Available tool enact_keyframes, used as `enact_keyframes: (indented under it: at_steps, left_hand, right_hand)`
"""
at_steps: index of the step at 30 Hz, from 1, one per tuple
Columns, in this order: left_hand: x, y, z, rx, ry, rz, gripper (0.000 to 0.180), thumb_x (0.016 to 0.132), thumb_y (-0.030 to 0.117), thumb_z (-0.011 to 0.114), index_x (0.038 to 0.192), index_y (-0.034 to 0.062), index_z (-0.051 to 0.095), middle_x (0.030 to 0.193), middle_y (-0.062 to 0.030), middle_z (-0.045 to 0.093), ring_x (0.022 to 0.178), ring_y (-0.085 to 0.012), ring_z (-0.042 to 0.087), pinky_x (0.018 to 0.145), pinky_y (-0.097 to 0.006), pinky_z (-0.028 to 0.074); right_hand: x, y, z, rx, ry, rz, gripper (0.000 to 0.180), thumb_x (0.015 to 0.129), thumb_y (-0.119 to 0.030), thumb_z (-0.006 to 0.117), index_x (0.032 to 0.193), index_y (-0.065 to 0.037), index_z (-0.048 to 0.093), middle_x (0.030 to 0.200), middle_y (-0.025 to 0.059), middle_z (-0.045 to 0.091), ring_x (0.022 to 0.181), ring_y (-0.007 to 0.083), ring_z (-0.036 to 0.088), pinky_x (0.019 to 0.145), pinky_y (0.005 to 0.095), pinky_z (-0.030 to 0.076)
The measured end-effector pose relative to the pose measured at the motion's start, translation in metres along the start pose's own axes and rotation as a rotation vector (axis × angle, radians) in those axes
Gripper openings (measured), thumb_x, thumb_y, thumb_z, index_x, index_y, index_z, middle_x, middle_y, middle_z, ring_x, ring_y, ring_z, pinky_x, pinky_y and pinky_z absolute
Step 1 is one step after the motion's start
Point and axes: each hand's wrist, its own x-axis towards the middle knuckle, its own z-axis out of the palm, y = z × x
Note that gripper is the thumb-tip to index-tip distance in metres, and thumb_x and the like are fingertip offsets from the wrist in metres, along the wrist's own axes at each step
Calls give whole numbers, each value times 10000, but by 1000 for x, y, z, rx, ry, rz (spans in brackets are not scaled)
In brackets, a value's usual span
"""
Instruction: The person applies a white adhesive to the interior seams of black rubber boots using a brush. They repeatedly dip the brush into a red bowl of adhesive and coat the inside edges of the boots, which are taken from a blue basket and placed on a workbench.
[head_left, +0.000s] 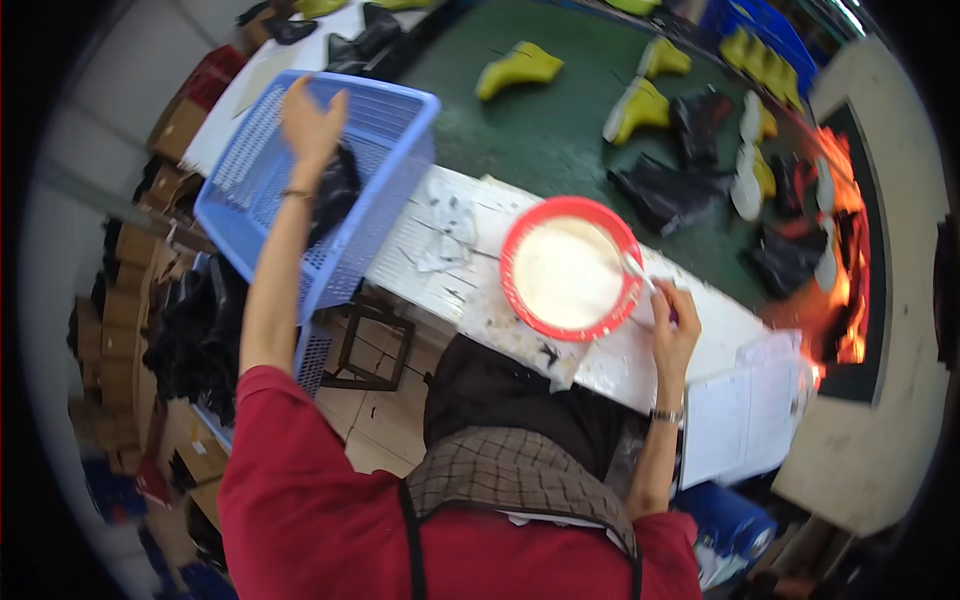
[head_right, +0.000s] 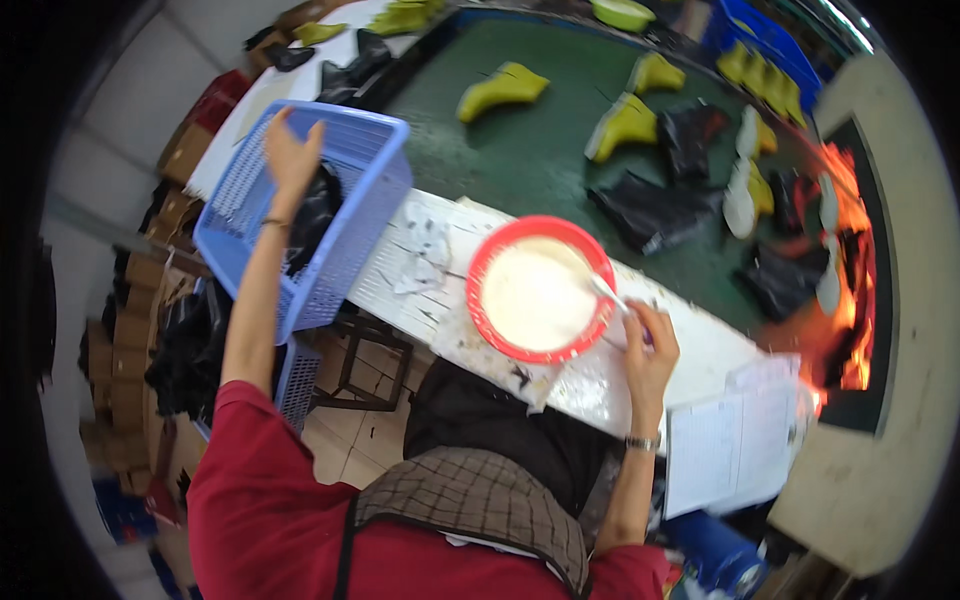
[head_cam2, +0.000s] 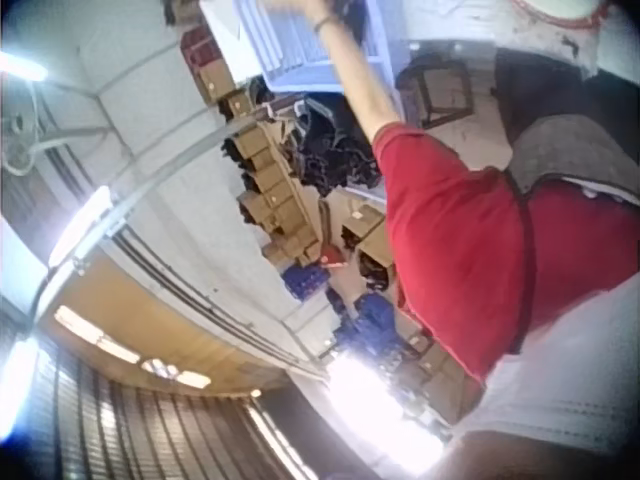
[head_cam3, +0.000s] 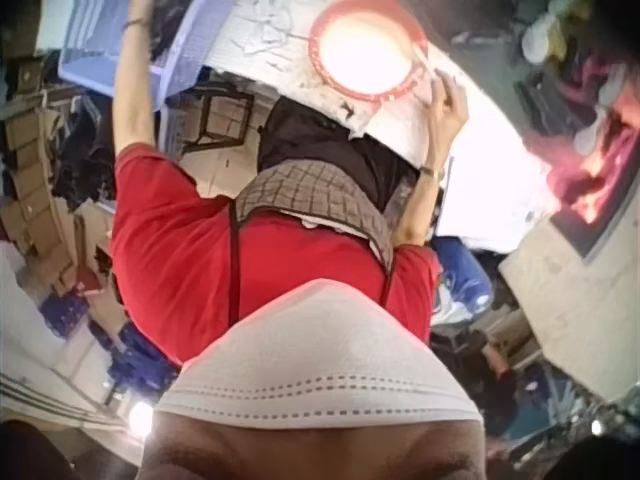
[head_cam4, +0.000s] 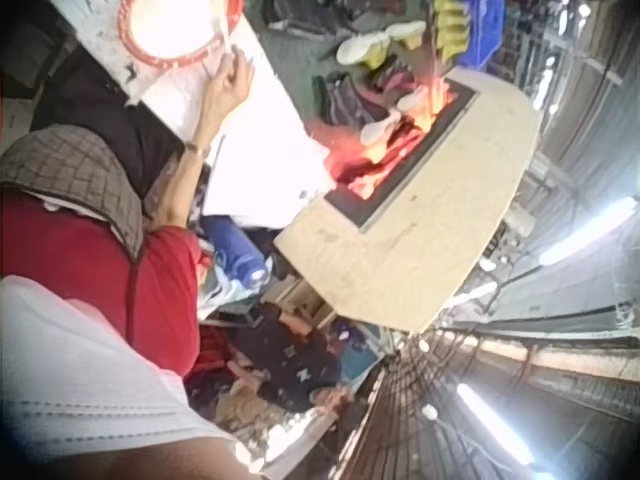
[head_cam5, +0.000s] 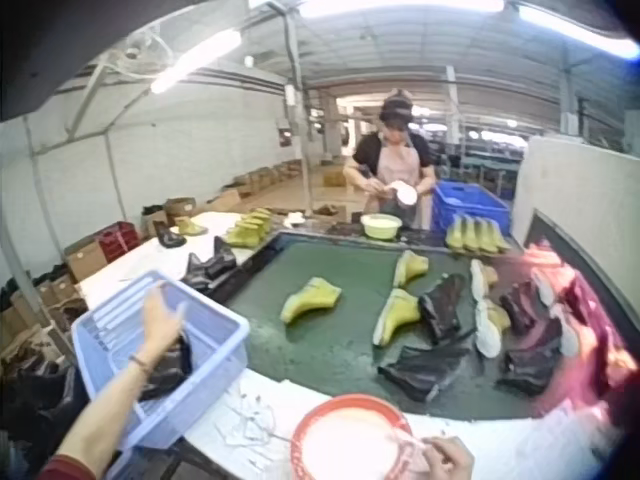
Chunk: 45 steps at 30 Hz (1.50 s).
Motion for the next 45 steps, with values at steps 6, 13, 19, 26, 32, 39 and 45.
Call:
enact_keyframes:
  at_steps: [6, 13, 19, 26, 32, 39, 45]
  left_hand:
    - [-75, -126, 3, 104, -771, -478, 1131, 704, 615, 837, 1454, -108, 396, 1309, -335, 614, 1220, -421, 630, 1036, -433, 494]
    - [-5, 19, -103, -332, -324, -219, 427, 917, 335, 761, 1172, -5, 721, 1030, -166, 780, 924, -278, 751, 840, -370, 555]
    - [-47, 138, -202, -900, -1025, -199, 482, 867, 152, 817, 1283, -15, 641, 1068, -35, 711, 961, -101, 644, 850, -277, 542]
    - [-85, 169, -192, -1229, -1780, -263, 668, 885, 237, 820, 1430, -42, 552, 1197, -73, 696, 1061, -120, 631, 942, -286, 513]
    - [-88, 177, -197, -1271, -1685, -340, 600, 891, 205, 818, 1388, -36, 586, 1207, -71, 698, 1079, -125, 637, 945, -287, 518]
    - [-94, 166, -197, -1330, -1633, -416, 543, 887, 172, 820, 1346, -35, 616, 1165, -62, 715, 1042, -121, 654, 940, -278, 523]
    - [-95, 165, -190, -1303, -1861, -305, 521, 892, 171, 818, 1334, -29, 629, 1140, -50, 719, 1026, -107, 645, 921, -278, 529]
  right_hand:
    - [15, -61, 0, -505, -134, -262, 96, 857, -175, 769, 934, -123, 794, 868, 23, 654, 760, 221, 617, 697, 362, 478]
    - [14, -79, 2, -811, -148, -433, 69, 822, -195, 774, 837, -128, 766, 844, 10, 639, 782, 231, 621, 714, 400, 477]
    - [10, -69, -16, -418, -161, -208, 109, 832, -159, 797, 934, -121, 805, 862, 16, 658, 771, 201, 629, 709, 342, 475]
    - [48, -124, -21, 20, -150, -418, 187, 814, -105, 824, 1001, -95, 815, 874, 18, 669, 825, 155, 612, 811, 319, 427]
    - [52, -124, -12, -11, -93, -458, 181, 793, -119, 845, 973, -109, 823, 880, 3, 678, 851, 143, 606, 841, 305, 392]
    - [32, -120, -8, 62, -134, -384, 173, 798, -136, 851, 968, -114, 825, 871, 3, 680, 801, 130, 595, 834, 299, 382]
    - [67, -127, 3, 11, -208, -540, 148, 823, -150, 836, 964, -109, 822, 848, 8, 675, 793, 120, 603, 829, 295, 358]
